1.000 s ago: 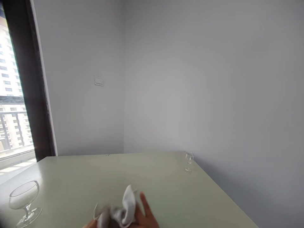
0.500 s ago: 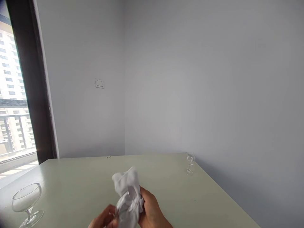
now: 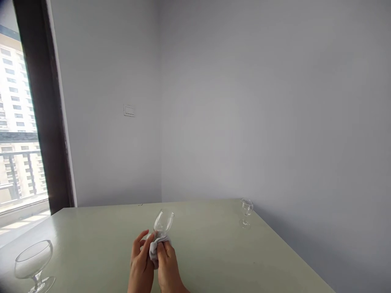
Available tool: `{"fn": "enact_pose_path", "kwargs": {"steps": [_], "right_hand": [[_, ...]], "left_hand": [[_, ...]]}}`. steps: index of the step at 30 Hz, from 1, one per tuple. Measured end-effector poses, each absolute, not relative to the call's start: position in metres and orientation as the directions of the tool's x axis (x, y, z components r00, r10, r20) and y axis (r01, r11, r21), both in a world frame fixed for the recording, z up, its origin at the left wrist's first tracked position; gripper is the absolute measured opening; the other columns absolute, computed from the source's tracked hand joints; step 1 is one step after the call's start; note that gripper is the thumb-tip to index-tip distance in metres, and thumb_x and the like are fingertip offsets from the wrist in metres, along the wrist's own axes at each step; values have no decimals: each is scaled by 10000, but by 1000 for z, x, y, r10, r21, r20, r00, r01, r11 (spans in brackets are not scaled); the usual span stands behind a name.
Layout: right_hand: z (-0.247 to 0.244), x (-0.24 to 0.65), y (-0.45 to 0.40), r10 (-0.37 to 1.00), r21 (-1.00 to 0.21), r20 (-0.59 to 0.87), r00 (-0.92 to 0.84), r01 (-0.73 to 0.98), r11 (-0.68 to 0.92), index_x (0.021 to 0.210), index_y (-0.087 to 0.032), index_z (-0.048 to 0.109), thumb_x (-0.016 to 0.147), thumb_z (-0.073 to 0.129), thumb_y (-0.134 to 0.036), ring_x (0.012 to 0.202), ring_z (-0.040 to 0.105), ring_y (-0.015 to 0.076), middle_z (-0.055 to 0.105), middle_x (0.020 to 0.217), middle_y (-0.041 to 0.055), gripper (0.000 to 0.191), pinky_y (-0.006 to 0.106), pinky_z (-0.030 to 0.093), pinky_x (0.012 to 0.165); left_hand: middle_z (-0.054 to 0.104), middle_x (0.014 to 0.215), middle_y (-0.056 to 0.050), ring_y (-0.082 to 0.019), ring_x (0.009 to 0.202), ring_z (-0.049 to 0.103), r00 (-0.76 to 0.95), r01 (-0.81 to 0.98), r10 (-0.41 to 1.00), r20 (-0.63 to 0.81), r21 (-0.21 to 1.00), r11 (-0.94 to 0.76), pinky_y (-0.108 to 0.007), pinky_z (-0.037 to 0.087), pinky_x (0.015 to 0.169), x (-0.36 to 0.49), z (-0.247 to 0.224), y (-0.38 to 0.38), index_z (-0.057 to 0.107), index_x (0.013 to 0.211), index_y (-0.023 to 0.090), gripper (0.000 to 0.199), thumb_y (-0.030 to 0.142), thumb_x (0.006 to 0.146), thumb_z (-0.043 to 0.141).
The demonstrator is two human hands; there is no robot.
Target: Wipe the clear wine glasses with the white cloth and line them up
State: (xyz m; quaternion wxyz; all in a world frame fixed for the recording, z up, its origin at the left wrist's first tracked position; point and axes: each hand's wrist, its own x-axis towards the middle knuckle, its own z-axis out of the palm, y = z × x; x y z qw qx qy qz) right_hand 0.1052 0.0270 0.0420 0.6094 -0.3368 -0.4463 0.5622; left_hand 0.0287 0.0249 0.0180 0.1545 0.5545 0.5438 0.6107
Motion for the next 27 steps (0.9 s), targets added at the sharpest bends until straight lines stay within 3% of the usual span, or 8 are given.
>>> {"fn": "enact_pose_path", "kwargs": {"steps": [3,6,11,14,17,20,23,27], "right_hand": [[37,109,31,985,-892,130,-113,-447,66,872,-166,632,651,627,-608,712,537,164,617,766,33,494,256,419,606],[40,117,34,994,-874,42,-98,-487,-11,812,-165,612,610,672,-597,686,527,152,578,711,7,480,241,411,576],[55,131,35,945,-802,19,-326,-570,-181,682,-146,557,694,658,-434,538,433,84,473,594,-34,305,185,349,480],[60,131,33,859,-771,-15,-512,-541,-336,638,-136,542,679,638,-339,504,441,84,460,569,-26,229,180,358,448],[64,131,30,790,-784,-55,-610,-464,-413,628,-135,549,678,594,-363,459,473,116,473,546,-10,237,208,378,382],[69,138,31,760,-866,-19,-649,-370,-337,691,-118,595,726,573,-412,482,532,156,532,607,25,296,251,424,373],[70,154,40,809,-977,19,-588,-181,-109,720,-117,621,747,577,-482,481,488,108,521,600,1,368,216,399,425],[76,179,54,887,-997,72,-457,-37,62,616,-117,617,705,664,-420,470,373,60,452,515,-47,320,182,300,461]], "left_hand": [[459,1279,-50,-220,960,467,-347,528,751,562,779,-339,-408,442,814,33,18,20,645,1043,305,398,272,872,287],[478,1297,-33,-260,1082,428,-316,491,812,491,817,-303,-456,381,913,30,29,16,669,1006,306,378,327,867,318],[572,1184,-87,-273,1102,492,-86,-31,990,116,992,-119,-380,413,906,19,58,16,628,997,216,372,499,793,498],[598,1168,-105,-245,1069,534,144,-372,990,-11,926,64,-348,434,884,15,74,14,500,1158,209,512,441,724,640],[616,1133,-115,-205,917,589,190,-493,982,1,865,95,-304,467,764,11,86,12,485,1122,199,567,351,639,740],[640,1061,-104,-172,804,590,151,-395,988,17,918,44,-276,457,691,9,94,12,511,1019,183,509,351,610,763],[661,899,-63,-150,738,576,106,-319,993,47,948,-11,-244,435,634,8,97,16,514,960,173,519,373,566,787],[632,763,-11,-30,451,382,-65,-313,998,1,950,-21,-186,302,458,0,96,26,505,959,163,534,409,571,778]]}}
